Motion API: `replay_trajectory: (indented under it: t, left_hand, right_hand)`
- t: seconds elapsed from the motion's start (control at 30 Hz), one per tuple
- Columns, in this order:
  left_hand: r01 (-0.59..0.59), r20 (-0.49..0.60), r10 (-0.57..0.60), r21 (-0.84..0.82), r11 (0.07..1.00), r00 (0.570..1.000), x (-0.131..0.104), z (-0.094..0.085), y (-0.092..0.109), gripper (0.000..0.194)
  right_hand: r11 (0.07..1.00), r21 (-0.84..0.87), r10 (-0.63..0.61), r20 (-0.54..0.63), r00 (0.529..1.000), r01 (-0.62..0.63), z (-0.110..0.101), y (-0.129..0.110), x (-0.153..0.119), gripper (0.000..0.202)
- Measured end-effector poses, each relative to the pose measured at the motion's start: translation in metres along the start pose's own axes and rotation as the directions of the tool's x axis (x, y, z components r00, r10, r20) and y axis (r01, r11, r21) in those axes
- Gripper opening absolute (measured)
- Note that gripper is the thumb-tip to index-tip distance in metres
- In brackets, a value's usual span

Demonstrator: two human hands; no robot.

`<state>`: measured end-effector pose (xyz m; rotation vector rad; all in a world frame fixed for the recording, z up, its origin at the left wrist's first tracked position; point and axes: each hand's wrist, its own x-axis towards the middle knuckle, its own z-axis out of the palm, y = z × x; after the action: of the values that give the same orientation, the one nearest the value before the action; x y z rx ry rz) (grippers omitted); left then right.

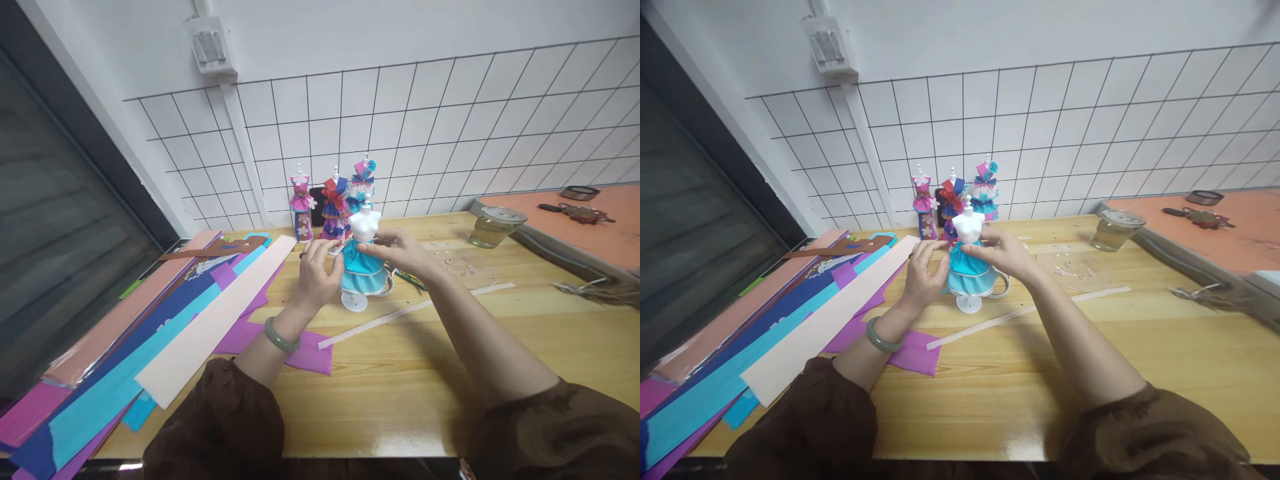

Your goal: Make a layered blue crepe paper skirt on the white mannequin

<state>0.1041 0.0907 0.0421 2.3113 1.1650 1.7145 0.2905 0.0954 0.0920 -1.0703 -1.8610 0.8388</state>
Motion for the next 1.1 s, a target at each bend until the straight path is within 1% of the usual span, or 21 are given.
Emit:
replay_trajectory:
  t: [0.03, 0.1, 0.17, 0.23, 0.37, 0.47, 0.53, 0.63, 0.7, 0.8, 0.87, 0.97, 1.03, 1.1]
  left_hand:
    - [-0.006, 0.011, 0.006, -0.006, 1.000, 1.000, 0.001, -0.001, 0.001, 0.028]
    - [-0.010, 0.069, 0.013, -0.040, 0.999, 0.998, 0.001, -0.001, 0.000, 0.037]
    - [0.011, 0.148, 0.004, -0.101, 0.995, 0.989, 0.002, 0.001, -0.001, 0.042]
    - [0.039, 0.199, -0.007, -0.157, 0.987, 0.980, 0.001, 0.003, -0.003, 0.043]
    - [0.124, 0.198, -0.080, -0.221, 0.967, 0.977, -0.002, 0.005, -0.005, 0.042]
    - [0.211, 0.221, -0.156, -0.255, 0.944, 0.963, -0.003, 0.005, -0.005, 0.046]
    - [0.269, 0.256, -0.194, -0.300, 0.915, 0.947, -0.003, 0.006, -0.006, 0.047]
    - [0.368, 0.292, -0.262, -0.409, 0.835, 0.920, -0.003, 0.007, -0.007, 0.047]
    - [0.416, 0.303, -0.303, -0.454, 0.788, 0.904, -0.004, 0.008, -0.008, 0.048]
    - [0.454, 0.333, -0.329, -0.437, 0.777, 0.884, -0.007, 0.006, -0.009, 0.052]
    - [0.461, 0.358, -0.329, -0.398, 0.793, 0.874, -0.011, 0.005, -0.009, 0.056]
    - [0.463, 0.387, -0.324, -0.354, 0.813, 0.863, -0.017, 0.002, -0.007, 0.061]
    - [0.476, 0.401, -0.333, -0.337, 0.813, 0.853, -0.021, 0.000, -0.005, 0.064]
    - [0.497, 0.405, -0.360, -0.314, 0.809, 0.841, -0.024, -0.002, -0.002, 0.068]
  right_hand:
    - [1.000, 0.010, -0.009, 0.007, 1.000, 0.009, 0.000, 0.001, 0.000, 0.044]
    - [1.000, 0.017, -0.020, 0.014, 1.000, 0.020, 0.000, 0.002, 0.000, 0.044]
    - [0.999, 0.026, -0.029, 0.018, 0.999, 0.028, 0.000, 0.004, 0.001, 0.045]
    - [0.998, 0.048, -0.036, 0.029, 0.999, 0.035, 0.000, 0.006, 0.001, 0.045]
    - [0.989, 0.142, -0.042, 0.079, 0.996, 0.030, 0.000, 0.011, 0.003, 0.048]
    - [0.977, 0.208, -0.058, 0.111, 0.992, 0.034, 0.001, 0.014, 0.006, 0.048]
    - [0.974, 0.225, -0.066, 0.115, 0.991, 0.039, 0.001, 0.016, 0.007, 0.046]
    - [0.974, 0.222, -0.078, 0.119, 0.990, 0.050, 0.001, 0.019, 0.009, 0.042]
    - [0.975, 0.212, -0.092, 0.123, 0.988, 0.064, 0.000, 0.020, 0.009, 0.041]
    - [0.976, 0.202, -0.110, 0.148, 0.983, 0.079, -0.003, 0.018, 0.008, 0.038]
    - [0.980, 0.183, -0.109, 0.175, 0.978, 0.076, -0.005, 0.016, 0.007, 0.038]
    - [0.982, 0.167, -0.116, 0.198, 0.973, 0.083, -0.009, 0.013, 0.007, 0.043]
    - [0.982, 0.166, -0.122, 0.171, 0.978, 0.093, -0.011, 0.013, 0.007, 0.046]
    - [0.981, 0.185, -0.082, 0.098, 0.992, 0.062, -0.014, 0.012, 0.007, 0.048]
